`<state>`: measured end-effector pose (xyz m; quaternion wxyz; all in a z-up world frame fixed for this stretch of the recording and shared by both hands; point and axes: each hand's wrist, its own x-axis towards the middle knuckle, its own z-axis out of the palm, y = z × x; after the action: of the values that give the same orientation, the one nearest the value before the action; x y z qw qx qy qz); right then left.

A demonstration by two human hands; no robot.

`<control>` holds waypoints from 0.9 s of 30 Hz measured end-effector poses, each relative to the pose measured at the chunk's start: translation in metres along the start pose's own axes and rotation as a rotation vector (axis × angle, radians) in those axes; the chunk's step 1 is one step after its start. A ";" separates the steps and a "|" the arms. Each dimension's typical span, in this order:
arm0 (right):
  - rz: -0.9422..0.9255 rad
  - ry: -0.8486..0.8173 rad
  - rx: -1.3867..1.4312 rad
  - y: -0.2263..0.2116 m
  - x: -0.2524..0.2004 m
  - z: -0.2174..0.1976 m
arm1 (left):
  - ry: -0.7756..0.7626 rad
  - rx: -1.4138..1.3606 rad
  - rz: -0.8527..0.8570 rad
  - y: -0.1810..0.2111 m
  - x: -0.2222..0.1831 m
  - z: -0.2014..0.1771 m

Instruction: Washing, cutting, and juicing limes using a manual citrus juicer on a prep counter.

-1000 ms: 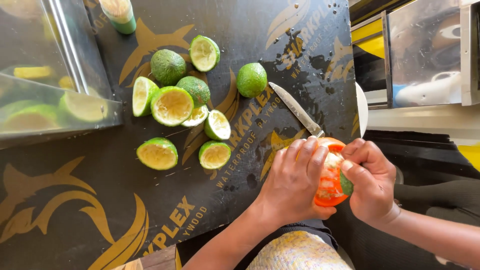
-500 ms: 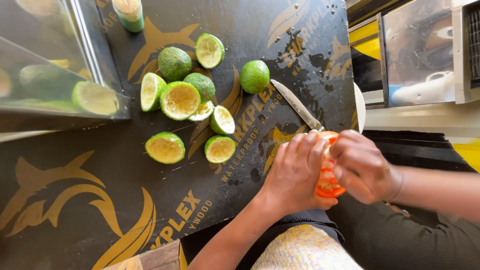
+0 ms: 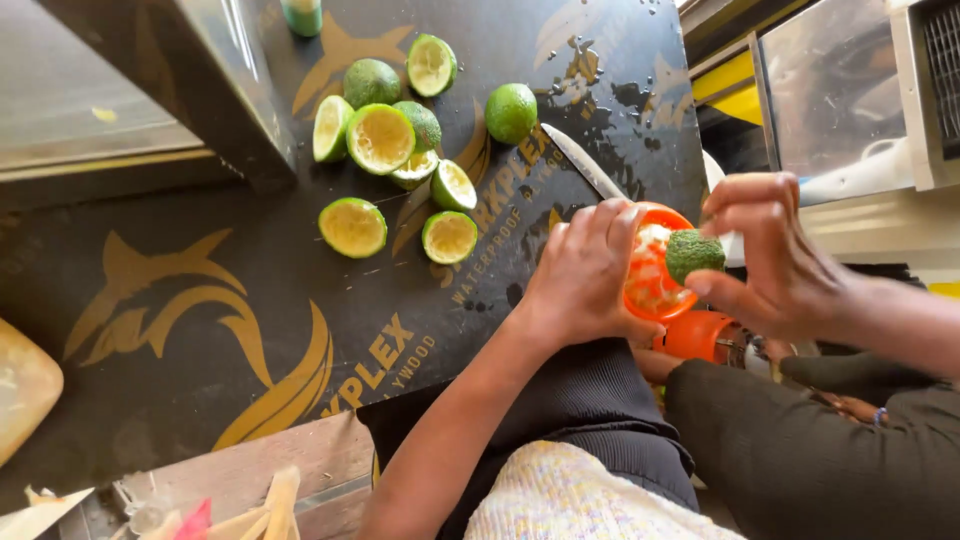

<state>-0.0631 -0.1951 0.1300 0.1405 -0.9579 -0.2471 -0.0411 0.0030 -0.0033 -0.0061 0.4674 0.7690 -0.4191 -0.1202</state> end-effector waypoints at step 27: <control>-0.876 -0.349 0.597 0.063 0.083 0.030 | 0.168 -0.024 0.122 -0.006 0.002 0.006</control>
<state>0.0402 -0.2009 0.0980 0.3324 -0.6769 -0.6427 0.1351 0.0041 -0.0074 -0.0143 0.5166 0.7437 -0.4231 -0.0313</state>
